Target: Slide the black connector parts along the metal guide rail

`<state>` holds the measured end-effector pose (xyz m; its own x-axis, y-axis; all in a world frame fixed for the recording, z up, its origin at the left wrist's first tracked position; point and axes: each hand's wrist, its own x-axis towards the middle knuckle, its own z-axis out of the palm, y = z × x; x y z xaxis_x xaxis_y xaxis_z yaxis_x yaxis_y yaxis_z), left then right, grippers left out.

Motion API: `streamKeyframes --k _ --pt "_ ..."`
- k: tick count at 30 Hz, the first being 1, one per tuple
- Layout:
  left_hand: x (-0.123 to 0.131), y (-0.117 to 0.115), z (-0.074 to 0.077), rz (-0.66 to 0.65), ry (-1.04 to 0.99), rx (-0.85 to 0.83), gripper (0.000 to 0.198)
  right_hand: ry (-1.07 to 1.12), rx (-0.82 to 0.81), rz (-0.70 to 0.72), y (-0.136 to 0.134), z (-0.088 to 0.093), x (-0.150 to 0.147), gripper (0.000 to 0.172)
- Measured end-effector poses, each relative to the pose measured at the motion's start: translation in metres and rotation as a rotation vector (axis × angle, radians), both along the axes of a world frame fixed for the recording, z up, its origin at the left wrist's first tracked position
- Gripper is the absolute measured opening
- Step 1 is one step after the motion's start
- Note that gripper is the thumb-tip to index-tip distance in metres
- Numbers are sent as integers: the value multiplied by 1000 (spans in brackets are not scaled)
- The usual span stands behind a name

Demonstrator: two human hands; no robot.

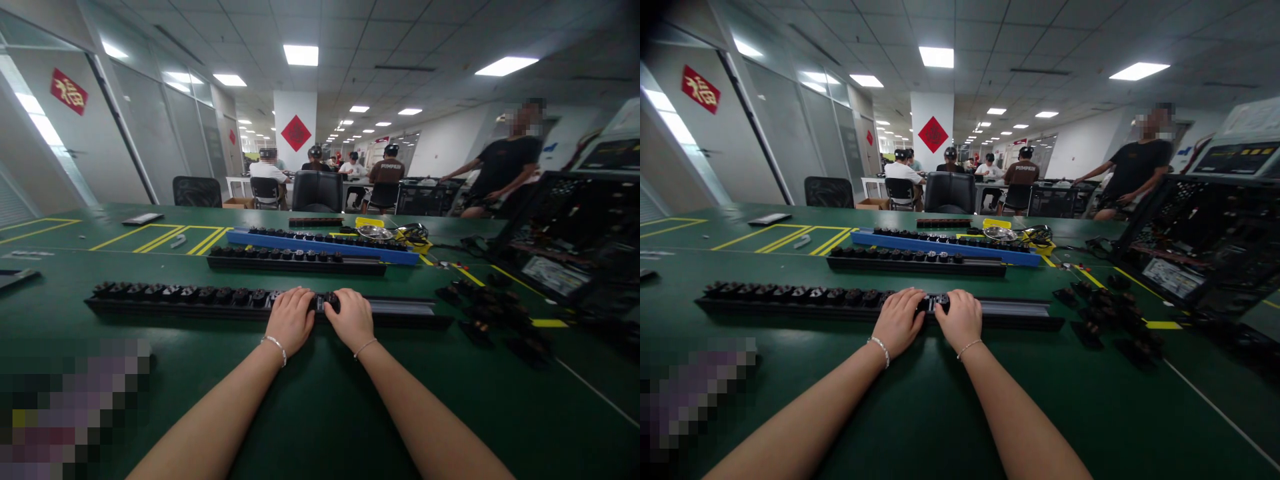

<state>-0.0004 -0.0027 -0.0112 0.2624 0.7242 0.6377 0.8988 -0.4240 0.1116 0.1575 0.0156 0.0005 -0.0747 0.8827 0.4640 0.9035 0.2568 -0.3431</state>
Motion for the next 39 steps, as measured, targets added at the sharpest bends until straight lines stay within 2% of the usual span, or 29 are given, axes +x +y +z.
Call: streamKeyframes --k 39 --pt "-1 -1 0 -14 -5 -13 34 35 23 -74 2 -5 20 27"
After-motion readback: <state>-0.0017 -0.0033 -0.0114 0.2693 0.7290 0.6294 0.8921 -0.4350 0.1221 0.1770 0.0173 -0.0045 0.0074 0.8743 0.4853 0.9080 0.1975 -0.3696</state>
